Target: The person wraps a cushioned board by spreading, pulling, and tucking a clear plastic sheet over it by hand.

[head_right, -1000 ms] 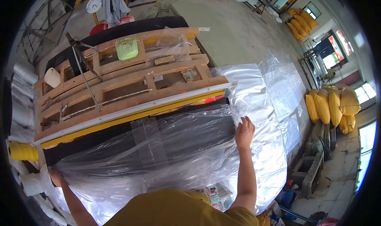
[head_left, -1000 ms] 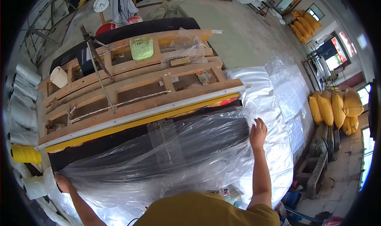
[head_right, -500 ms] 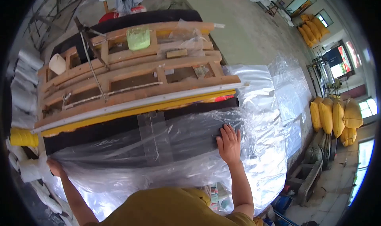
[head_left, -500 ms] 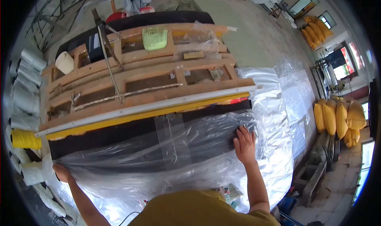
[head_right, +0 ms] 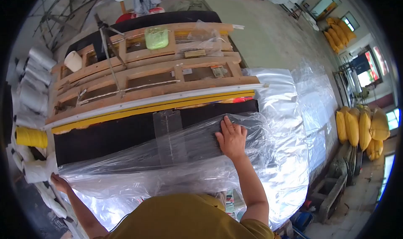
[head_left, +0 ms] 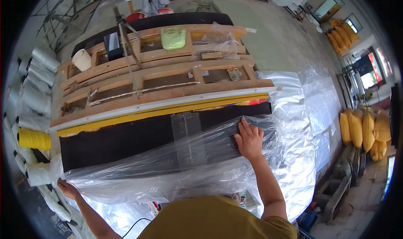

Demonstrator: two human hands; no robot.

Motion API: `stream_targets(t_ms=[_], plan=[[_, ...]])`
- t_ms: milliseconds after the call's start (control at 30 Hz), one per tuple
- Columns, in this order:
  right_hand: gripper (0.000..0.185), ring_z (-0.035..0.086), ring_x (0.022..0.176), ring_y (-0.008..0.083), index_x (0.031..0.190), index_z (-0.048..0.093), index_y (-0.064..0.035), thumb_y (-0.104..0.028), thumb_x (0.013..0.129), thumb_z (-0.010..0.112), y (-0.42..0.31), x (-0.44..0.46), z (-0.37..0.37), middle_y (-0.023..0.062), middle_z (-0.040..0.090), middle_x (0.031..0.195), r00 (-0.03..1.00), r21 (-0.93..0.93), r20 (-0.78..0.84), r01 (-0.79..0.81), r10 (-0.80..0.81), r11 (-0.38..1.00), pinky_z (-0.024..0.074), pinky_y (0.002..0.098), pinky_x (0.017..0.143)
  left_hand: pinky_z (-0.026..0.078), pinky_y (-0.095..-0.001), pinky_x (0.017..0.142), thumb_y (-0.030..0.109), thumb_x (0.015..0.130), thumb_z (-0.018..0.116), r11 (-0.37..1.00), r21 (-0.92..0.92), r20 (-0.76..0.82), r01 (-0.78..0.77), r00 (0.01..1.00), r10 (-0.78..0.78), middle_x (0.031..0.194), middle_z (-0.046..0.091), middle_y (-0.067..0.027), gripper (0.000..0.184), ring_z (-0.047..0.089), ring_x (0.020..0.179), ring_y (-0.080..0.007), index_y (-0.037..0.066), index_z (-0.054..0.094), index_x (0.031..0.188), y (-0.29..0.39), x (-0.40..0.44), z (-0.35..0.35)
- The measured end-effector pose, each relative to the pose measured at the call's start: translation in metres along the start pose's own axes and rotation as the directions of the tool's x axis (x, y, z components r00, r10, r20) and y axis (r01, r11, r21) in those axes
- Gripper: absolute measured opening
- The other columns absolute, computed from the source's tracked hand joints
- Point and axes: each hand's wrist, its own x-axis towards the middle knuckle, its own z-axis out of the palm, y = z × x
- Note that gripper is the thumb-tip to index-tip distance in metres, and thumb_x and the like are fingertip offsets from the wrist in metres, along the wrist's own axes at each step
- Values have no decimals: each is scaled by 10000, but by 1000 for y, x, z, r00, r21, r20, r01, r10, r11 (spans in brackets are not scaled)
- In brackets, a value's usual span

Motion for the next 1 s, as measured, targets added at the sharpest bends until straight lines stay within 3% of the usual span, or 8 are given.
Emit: stream_targets(t_ms=[233, 300, 333, 600, 700, 867, 967, 1000], plan=[[274, 463, 1224, 254, 1074, 601, -98, -212, 827, 625, 13, 45, -8, 88, 551, 1274, 995, -119, -56, 71, -78, 990, 192, 660, 1043, 497, -320, 849, 218, 969, 493, 820, -443, 98, 362, 929, -358, 1157, 628, -152, 319, 612, 990, -244, -38, 598, 1127, -78, -3, 0], [246, 504, 1155, 341, 1101, 567, -27, -193, 935, 495, 40, 50, 8, 169, 567, 1204, 971, 287, 96, -238, 219, 928, 323, 503, 1040, 443, -415, 977, 228, 946, 481, 870, 470, 263, -151, 965, 25, 1360, 471, -198, 441, 540, 1162, -317, -51, 453, 1287, -143, 6, 34], [284, 531, 1102, 361, 1151, 556, -13, -207, 964, 467, 47, 50, 13, 181, 592, 1157, 950, 325, -292, -13, 113, 946, 371, 421, 1012, 413, -424, 997, 212, 947, 472, 912, 393, 189, -118, 981, 45, 1333, 490, -214, 427, 511, 1186, -342, -55, 461, 1281, -113, -2, 51], [313, 593, 912, 358, 1030, 572, 53, -247, 952, 531, 163, 107, 72, 225, 624, 1013, 881, 638, 28, -379, 472, 670, 459, 400, 839, 476, -498, 724, 216, 904, 564, 993, -119, 69, -24, 997, 32, 910, 613, -180, 131, 600, 808, -397, 119, 574, 992, 196, -24, 112], [306, 551, 675, 328, 928, 539, 54, -251, 940, 548, 187, 119, 104, 188, 607, 833, 807, 112, -489, -318, 331, 941, 463, 411, 700, 476, -467, 736, 217, 843, 635, 983, -105, 10, -150, 988, 151, 946, 600, -144, 213, 585, 854, -369, 90, 558, 995, 219, -14, 137], [435, 538, 616, 151, 877, 537, 30, -384, 869, 673, 207, 99, 87, 107, 597, 814, 734, 898, -39, -273, 679, 346, 469, 288, 543, 483, -406, 678, 131, 822, 595, 927, -368, 84, 76, 995, -48, 810, 587, -145, 194, 599, 695, -320, 40, 489, 956, 224, -21, 141], [453, 561, 624, 134, 1032, 586, 20, -394, 868, 669, 229, 118, 90, 89, 614, 810, 571, 804, 457, -592, 682, -43, 479, 274, 534, 494, -431, 728, 145, 831, 565, 940, -306, 164, 153, 981, -107, 850, 628, -178, 189, 629, 767, -370, 49, 511, 984, 238, -20, 125], [497, 607, 651, 153, 1198, 580, -30, -405, 880, 648, 208, 118, 91, 122, 651, 889, 755, 889, 172, -396, 633, 230, 496, 300, 527, 492, -446, 756, 165, 838, 549, 963, -231, 136, 142, 984, -113, 895, 638, -191, 200, 629, 825, -391, 58, 525, 1004, 234, -22, 128]])
